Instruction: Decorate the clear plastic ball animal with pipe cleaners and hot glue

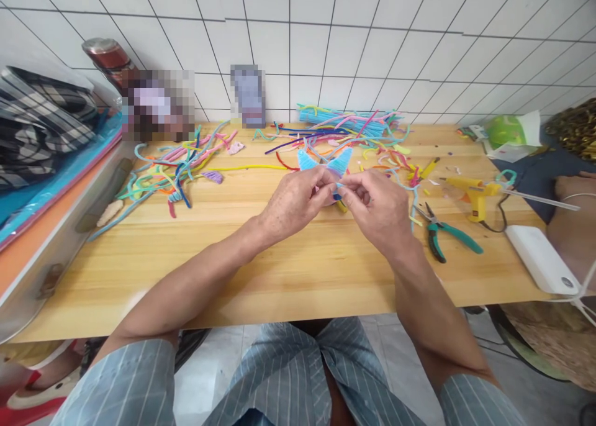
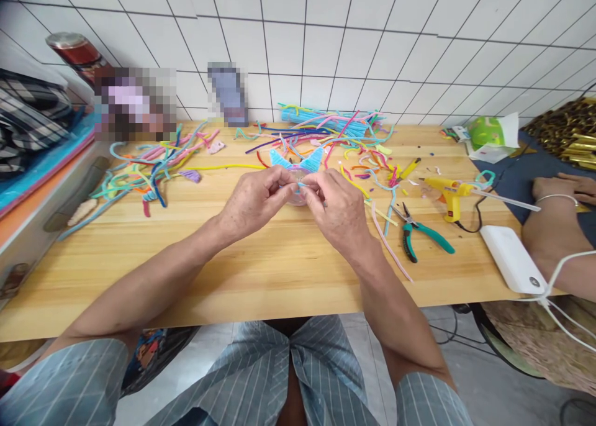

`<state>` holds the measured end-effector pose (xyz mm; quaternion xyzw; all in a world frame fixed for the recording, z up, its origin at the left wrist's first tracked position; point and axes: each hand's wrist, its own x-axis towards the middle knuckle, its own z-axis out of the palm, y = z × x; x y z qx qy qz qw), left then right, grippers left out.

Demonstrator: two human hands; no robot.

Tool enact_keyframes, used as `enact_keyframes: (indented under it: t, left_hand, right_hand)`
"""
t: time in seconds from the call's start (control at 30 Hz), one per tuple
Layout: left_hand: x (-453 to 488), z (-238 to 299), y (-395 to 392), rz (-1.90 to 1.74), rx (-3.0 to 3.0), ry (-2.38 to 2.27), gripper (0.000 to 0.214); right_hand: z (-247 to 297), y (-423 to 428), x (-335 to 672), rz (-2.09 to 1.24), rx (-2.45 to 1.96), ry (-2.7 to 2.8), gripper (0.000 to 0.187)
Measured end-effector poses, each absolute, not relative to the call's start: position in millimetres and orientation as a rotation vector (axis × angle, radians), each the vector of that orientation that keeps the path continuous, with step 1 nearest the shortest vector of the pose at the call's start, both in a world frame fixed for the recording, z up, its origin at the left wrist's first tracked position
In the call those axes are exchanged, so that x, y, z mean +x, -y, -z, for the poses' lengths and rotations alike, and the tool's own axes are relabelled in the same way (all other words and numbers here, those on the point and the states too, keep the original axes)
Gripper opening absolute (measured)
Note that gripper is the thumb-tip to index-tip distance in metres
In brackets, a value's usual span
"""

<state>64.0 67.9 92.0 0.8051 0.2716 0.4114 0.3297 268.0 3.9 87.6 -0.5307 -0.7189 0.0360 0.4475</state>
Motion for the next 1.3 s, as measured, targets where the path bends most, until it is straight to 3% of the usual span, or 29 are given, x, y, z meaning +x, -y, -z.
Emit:
enact_keyframes:
  t: [0.23,0.43,0.93,1.3]
  left_hand:
    - [76,-79,-57,-1.26,1.753,-0.703,0.033]
    - [88,-73,-52,-1.322,1.368,-0.607,0.049]
    - [82,-78,-65,-0.971,1.209,-0.444,0.063]
    - [83,-70,-69,-0.876,1.225,-0.406,0.057]
  right_hand:
    - [-92,-1,256,-0.369,-1.277,1.515,0.03]
    - [-86,-7,249,-0.599,-1.136,1.311,0.035]
    - [-98,-10,272,-0.711,-1.144,1.381,0.024]
    - [-96,-10,273,-0.726,-1.146,1.377,0.016]
